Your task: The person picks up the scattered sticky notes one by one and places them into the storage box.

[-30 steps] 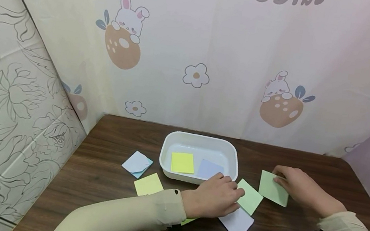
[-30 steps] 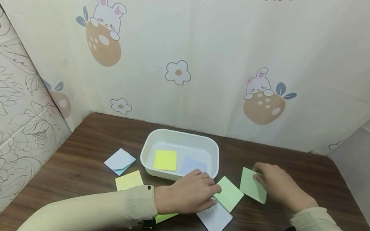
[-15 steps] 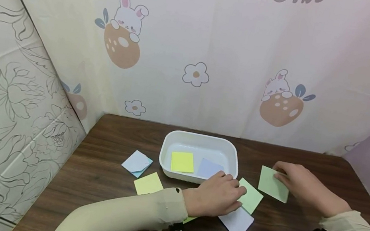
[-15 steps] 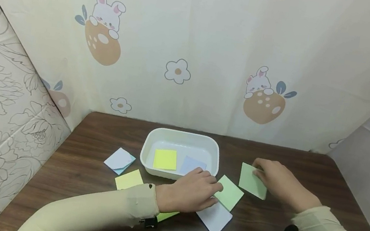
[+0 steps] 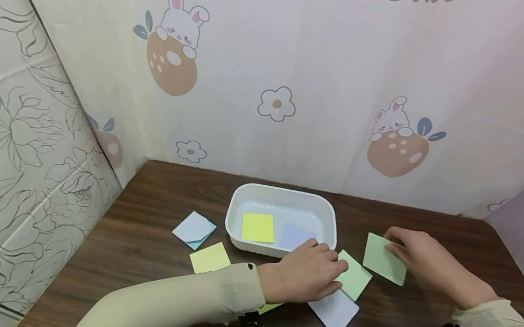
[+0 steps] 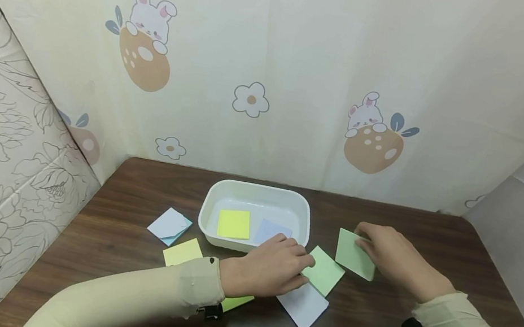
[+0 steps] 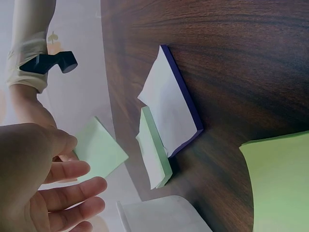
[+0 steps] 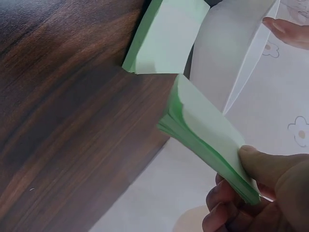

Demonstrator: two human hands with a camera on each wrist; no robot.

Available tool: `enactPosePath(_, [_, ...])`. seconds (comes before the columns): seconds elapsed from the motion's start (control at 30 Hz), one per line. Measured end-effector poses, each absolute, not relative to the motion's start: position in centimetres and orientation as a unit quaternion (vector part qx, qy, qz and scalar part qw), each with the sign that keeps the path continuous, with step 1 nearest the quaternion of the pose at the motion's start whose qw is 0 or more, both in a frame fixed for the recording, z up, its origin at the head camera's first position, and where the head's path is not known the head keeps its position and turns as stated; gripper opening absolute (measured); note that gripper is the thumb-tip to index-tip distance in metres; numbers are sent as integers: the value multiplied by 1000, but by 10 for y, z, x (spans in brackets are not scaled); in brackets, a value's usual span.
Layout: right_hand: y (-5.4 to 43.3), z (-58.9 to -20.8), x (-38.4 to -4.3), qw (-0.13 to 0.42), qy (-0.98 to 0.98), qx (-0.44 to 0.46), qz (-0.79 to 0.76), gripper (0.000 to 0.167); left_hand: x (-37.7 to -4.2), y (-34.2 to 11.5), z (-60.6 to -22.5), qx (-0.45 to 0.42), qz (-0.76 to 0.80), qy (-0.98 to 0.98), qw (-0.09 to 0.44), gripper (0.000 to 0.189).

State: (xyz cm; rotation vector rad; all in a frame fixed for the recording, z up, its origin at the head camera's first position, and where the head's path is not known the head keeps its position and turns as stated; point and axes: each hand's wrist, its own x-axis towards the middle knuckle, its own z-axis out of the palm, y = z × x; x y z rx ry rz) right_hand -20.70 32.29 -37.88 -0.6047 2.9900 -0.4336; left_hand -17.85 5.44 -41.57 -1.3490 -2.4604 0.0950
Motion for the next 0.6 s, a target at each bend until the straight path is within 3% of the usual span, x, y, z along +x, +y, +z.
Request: enactPosePath(0.6, [309,-366,-204,-12,971,-201,-131,14,-180,51,-412,-465,32,-871,153,19])
